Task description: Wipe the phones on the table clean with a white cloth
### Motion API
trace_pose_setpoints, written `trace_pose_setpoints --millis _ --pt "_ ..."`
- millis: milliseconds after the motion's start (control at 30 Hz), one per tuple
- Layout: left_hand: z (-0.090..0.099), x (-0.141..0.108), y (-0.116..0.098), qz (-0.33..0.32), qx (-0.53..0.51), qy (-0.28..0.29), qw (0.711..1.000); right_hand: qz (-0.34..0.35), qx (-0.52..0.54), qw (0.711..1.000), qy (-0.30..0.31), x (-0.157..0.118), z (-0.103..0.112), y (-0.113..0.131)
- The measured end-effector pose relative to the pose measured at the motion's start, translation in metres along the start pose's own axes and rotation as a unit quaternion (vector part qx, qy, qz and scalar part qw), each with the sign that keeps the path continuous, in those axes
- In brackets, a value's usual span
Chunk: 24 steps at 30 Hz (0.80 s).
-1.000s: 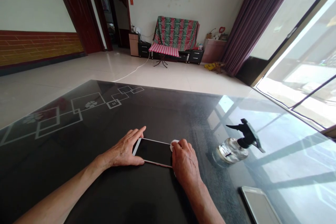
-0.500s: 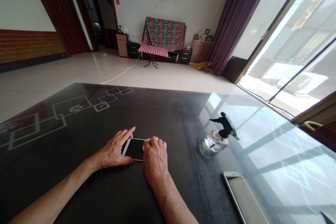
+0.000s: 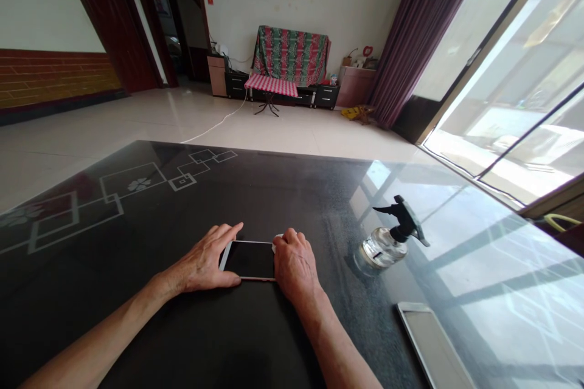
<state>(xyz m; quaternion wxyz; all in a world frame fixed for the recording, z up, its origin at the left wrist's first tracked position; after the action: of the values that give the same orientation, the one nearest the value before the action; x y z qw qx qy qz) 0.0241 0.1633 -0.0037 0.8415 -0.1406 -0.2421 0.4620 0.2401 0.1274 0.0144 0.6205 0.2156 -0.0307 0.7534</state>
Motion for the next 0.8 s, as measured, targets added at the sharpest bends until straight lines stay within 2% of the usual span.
trace_pose_setpoints --millis 100,233,333,433,667,800 --pt "0.001 0.0 -0.001 0.005 -0.002 0.003 1.0 0.0 0.001 1.0 -0.001 -0.003 0.0 -0.002" --pt "0.002 0.0 -0.003 -0.004 -0.013 0.001 1.0 -0.039 -0.012 0.999 -0.029 -0.012 0.002 -0.018" --pt "0.001 0.0 -0.002 -0.01 -0.019 -0.006 1.0 -0.049 -0.037 0.998 -0.028 -0.014 0.003 -0.018" --pt "-0.001 0.0 0.0 -0.002 -0.015 -0.014 1.0 -0.035 -0.04 0.999 -0.011 -0.013 0.001 -0.003" --pt "-0.004 -0.001 0.004 -0.013 -0.024 -0.013 1.0 0.002 0.002 1.0 0.011 -0.004 -0.019 0.053" --pt "-0.002 -0.002 0.006 -0.034 -0.034 -0.013 0.999 0.014 0.027 0.999 0.01 0.001 -0.023 0.068"
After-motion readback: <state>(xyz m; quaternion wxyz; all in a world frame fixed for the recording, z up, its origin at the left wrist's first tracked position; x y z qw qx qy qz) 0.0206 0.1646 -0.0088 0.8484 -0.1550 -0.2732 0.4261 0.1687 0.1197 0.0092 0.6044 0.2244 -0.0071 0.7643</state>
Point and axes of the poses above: each hand's wrist, its own x-axis towards the middle knuckle, its own z-axis out of the back of the hand, y = z × x, the point moved 1 cm from there along x, towards the middle knuckle, and after that the axes turned 10 degrees about -y, right-handed, at the moved point
